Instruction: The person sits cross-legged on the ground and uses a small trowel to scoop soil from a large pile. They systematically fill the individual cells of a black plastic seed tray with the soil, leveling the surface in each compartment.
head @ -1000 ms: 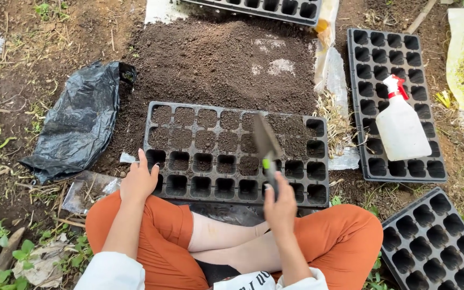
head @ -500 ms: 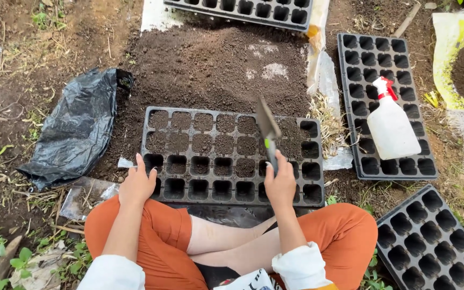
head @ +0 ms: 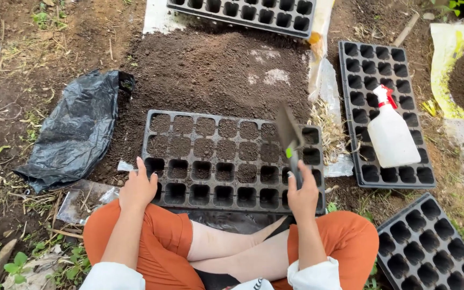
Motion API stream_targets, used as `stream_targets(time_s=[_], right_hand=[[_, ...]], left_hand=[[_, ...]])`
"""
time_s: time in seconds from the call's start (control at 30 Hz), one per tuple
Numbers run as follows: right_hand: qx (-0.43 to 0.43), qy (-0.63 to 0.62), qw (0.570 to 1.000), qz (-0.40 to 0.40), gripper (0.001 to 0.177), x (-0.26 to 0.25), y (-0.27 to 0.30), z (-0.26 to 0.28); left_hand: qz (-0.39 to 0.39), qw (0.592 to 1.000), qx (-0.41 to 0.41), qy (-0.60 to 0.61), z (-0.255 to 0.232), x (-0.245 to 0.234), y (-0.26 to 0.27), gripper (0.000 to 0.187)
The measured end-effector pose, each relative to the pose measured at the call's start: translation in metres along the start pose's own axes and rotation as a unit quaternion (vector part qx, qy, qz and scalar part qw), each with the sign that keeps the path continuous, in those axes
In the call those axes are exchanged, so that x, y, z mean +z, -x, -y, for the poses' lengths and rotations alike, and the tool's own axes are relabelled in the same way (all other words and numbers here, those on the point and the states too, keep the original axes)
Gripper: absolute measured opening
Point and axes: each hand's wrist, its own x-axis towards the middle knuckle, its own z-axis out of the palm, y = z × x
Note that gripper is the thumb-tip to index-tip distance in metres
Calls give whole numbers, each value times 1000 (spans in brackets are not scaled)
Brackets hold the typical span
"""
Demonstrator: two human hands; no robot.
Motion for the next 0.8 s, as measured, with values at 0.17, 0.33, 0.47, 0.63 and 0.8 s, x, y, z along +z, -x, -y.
stream_targets(time_s=[0.17,0.33,0.47,0.63,0.8], right_hand=[[52,81,995,-16,44,5,-17,-23],[131,-13,991,37,37,8,-80,31],[216,-44,947,234,35,13,-135,87],[203,-77,934,285,32,88,-173,86],[203,-162,933,248,33,178,-184,69]], left_hand=[[13,1000,-10,16,-4,-9,7,75],[12,999,-13,31,-7,-15,8,72],[-2,1000,11,12,-3,-8,2,72],[-13,1000,20,2,-3,-13,6,70],[-9,999,31,-6,-1,-8,-1,71]])
